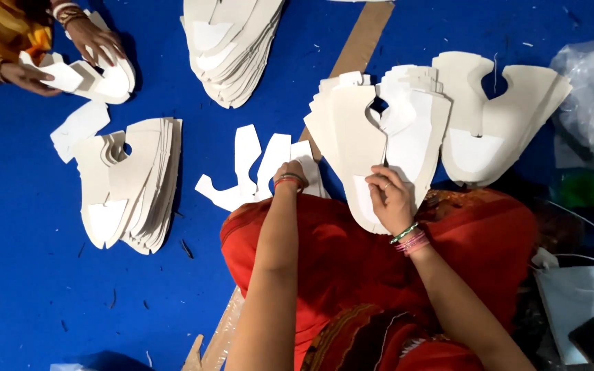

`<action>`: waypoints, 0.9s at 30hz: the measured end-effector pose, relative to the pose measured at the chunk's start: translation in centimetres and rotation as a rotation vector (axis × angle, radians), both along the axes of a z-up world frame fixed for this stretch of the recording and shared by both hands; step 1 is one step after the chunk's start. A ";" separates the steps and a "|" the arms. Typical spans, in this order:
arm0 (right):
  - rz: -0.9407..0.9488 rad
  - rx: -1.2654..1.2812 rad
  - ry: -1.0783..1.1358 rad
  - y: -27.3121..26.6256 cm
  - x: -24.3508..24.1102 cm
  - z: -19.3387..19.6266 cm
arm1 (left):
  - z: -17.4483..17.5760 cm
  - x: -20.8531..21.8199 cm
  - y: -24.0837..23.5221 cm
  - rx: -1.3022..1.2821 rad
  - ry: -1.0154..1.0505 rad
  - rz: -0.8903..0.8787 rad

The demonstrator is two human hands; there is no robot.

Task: Sorting and stacking white shoe upper patterns on a factory floor.

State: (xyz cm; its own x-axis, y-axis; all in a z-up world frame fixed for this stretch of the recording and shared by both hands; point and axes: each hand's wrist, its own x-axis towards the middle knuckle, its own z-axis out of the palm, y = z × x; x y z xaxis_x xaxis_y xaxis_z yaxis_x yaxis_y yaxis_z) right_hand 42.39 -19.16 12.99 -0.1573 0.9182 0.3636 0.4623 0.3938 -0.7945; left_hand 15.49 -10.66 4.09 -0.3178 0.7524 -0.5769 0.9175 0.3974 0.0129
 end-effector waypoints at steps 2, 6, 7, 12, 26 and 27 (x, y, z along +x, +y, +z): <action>0.006 0.011 0.007 -0.1 -0.1 0.2 | -2.1 -1.1 0.1 0.077 -0.057 -0.042; 0.016 -0.004 0.011 -0.5 -0.1 -0.7 | 2.6 -1.8 -0.6 0.182 -0.488 0.331; 0.014 -0.016 0.008 -0.4 0.0 -0.9 | 1.5 -2.1 -0.4 0.244 -0.415 0.356; 0.010 -0.030 0.027 -0.5 0.0 -1.2 | -4.0 -4.2 0.1 0.333 -0.019 0.389; 0.040 0.033 -0.079 0.0 0.0 1.0 | 1.9 -5.9 2.2 1.011 -0.458 0.854; 0.052 0.030 -0.082 -0.3 0.0 0.9 | 2.0 -5.9 1.7 1.009 -0.454 0.867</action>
